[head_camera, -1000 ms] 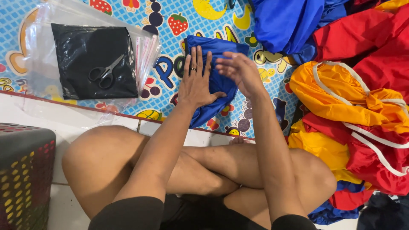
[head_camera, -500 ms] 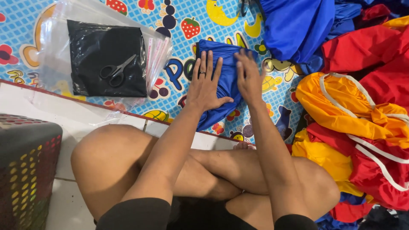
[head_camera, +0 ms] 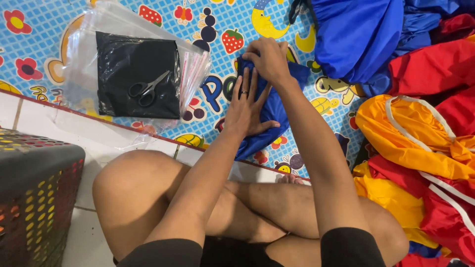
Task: The person folds a blue drawstring bag by hand, aligning the edges and rolling it into a compact bundle. They then place the folded bag into a clear plastic bag and seal it.
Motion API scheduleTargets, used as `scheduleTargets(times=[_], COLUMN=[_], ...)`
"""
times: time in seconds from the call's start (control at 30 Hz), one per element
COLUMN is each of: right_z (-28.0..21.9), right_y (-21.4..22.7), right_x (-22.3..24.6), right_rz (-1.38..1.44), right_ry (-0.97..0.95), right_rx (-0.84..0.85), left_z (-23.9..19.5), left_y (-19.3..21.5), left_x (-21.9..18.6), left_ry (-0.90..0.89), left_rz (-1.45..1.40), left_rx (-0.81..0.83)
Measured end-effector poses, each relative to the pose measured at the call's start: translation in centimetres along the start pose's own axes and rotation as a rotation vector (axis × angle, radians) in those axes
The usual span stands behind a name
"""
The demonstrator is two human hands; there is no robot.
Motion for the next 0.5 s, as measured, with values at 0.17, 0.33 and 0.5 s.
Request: scheduleTargets(times=[0.17,0.33,0.5], right_z=[-1.0,-7.1,-11.3], right_y=[1.7,7.5,6.9], right_x=[0.7,0.1,-7.1], right_rz=[0.014,0.048,-0.232], right_ry=[-0.016,0.074,-0.169], right_rx=[-0.216,-0.433,-0.202], left_z=[0.2,0.0,0.1], left_y=[-1.4,-0.8,-0.4], left_x=[-0.1,-0.3,-0.4], left_ry=[-0.029,-0.038,-0.039], left_rz=[0.051,0.011,-0.026], left_rx=[0.077,-0.01,-0.022])
Point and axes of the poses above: each hand's wrist, its own z-axis towards the middle knuckle, its own y-axis out of the back of the hand, x = y × z, the point moved 10 cm from there along z, towards the middle knuckle, and after that the axes turned 10 degrees about -y, right-handed, at the moved point
